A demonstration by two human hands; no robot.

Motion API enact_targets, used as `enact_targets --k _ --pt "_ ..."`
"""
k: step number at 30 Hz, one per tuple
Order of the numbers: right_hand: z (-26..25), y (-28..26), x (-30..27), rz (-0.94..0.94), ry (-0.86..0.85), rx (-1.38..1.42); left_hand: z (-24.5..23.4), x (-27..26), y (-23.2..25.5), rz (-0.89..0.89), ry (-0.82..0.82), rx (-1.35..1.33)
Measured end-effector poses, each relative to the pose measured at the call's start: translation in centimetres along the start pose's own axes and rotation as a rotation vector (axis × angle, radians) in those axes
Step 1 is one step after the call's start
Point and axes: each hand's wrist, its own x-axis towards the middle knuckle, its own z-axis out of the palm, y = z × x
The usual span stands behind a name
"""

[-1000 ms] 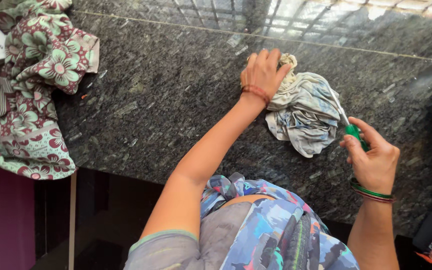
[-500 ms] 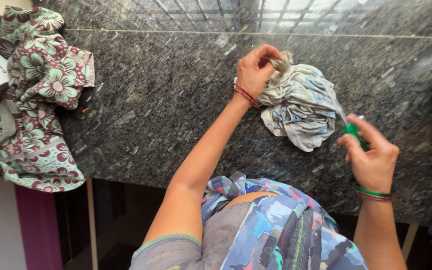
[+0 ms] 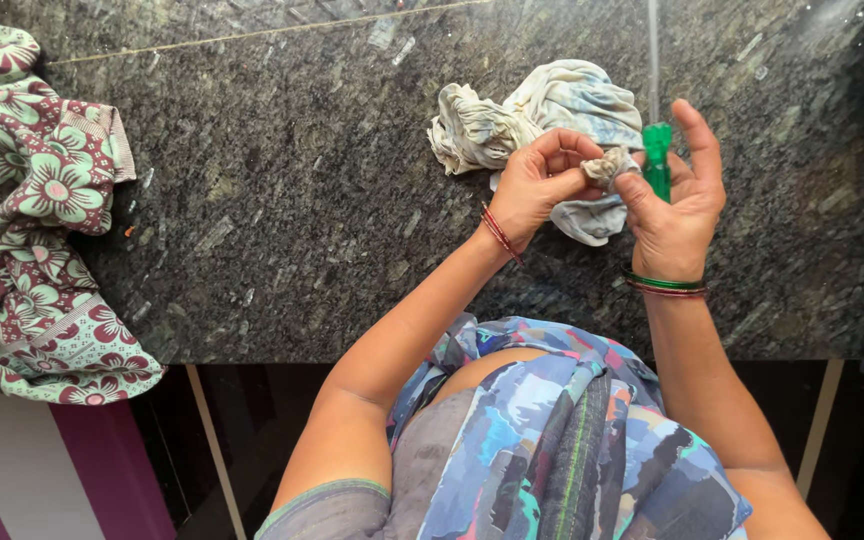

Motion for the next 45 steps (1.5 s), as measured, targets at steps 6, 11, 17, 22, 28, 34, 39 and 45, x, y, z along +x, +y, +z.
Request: enact_targets --k 6,11,17,22,28,34,39,45 --pt "-0.2 0.1 -0.4 -0.042 0.023 -0.127 1.5 -1.4 3.1 0.133 -0.005 0.557" --pt "0.2 0.3 -0.5 -0.093 -0.057 -0.102 2.1 -2.1 4.8 0.344 0.026 0.694" --pt "0.1 0.4 -0.1 -0.022 -0.016 -0.042 1.3 -3.6 6.1 0.262 0.074 0.264" --pt "-1.8 0.6 0.8 0.015 0.01 0.036 -6.3 -12.1 9.3 -0.181 -0.338 0.399" --pt "-3.5 0.9 0.9 0.023 0.018 -0.019 -12.2 -28.4 7.7 -1.446 -0.19 2.038" --pt "-2.2 0.6 1.0 0.015 0.034 -0.022 -6.1 -23.9 11.2 -1.012 0.088 1.845" --pt "-1.0 -1.2 -0.6 -0.123 0.023 -0.103 -3.0 -12.3 11.0 0.49 -0.001 1.524" --pt "-3.6 -5.9 2.0 -0.473 0.147 -0.236 -0.7 3.2 6.5 0.663 -0.333 1.791"
